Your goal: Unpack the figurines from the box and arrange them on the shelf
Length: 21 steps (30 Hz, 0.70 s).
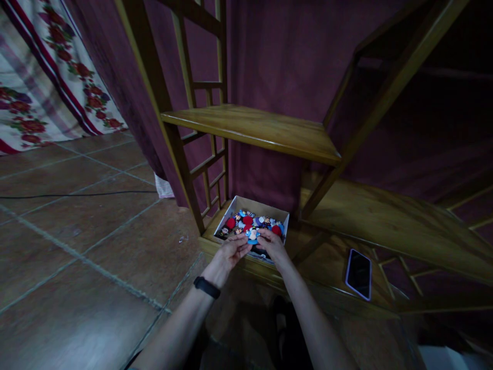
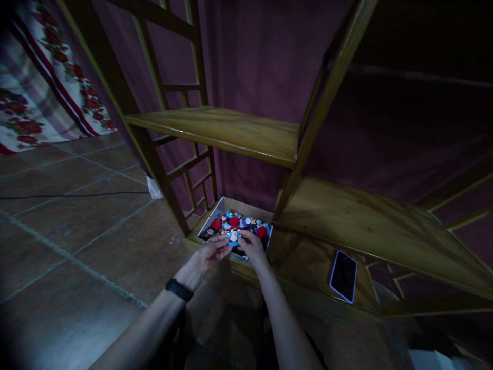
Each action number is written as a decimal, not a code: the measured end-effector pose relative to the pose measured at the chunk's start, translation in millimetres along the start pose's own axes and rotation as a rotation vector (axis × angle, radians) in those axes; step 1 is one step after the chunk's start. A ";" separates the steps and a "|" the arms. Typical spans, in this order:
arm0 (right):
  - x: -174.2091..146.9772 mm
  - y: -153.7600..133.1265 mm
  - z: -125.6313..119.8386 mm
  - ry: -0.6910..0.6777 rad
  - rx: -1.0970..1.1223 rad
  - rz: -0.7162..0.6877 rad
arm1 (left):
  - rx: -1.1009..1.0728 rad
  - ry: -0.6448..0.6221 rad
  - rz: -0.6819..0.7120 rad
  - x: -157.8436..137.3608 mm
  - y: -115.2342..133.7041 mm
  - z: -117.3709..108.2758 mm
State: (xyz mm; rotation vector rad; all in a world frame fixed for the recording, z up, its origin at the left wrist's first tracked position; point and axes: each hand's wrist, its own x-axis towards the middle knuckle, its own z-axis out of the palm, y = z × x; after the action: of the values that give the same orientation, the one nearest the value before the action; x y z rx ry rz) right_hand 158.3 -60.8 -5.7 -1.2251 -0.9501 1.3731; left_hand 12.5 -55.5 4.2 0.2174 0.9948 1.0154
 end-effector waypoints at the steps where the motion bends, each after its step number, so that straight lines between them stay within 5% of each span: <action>1: -0.5 -0.4 0.1 0.002 0.000 0.002 | 0.005 0.004 -0.004 -0.3 0.8 0.1; 21: 2.6 -0.2 -6.0 -0.001 -0.062 -0.011 | 0.050 -0.050 0.009 2.5 0.6 -0.1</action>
State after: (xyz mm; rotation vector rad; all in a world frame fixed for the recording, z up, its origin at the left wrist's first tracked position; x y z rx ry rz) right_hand 164.3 -58.7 -7.0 -1.2642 -1.0048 1.3447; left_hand 12.4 -53.3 3.0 0.2878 0.9749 0.9893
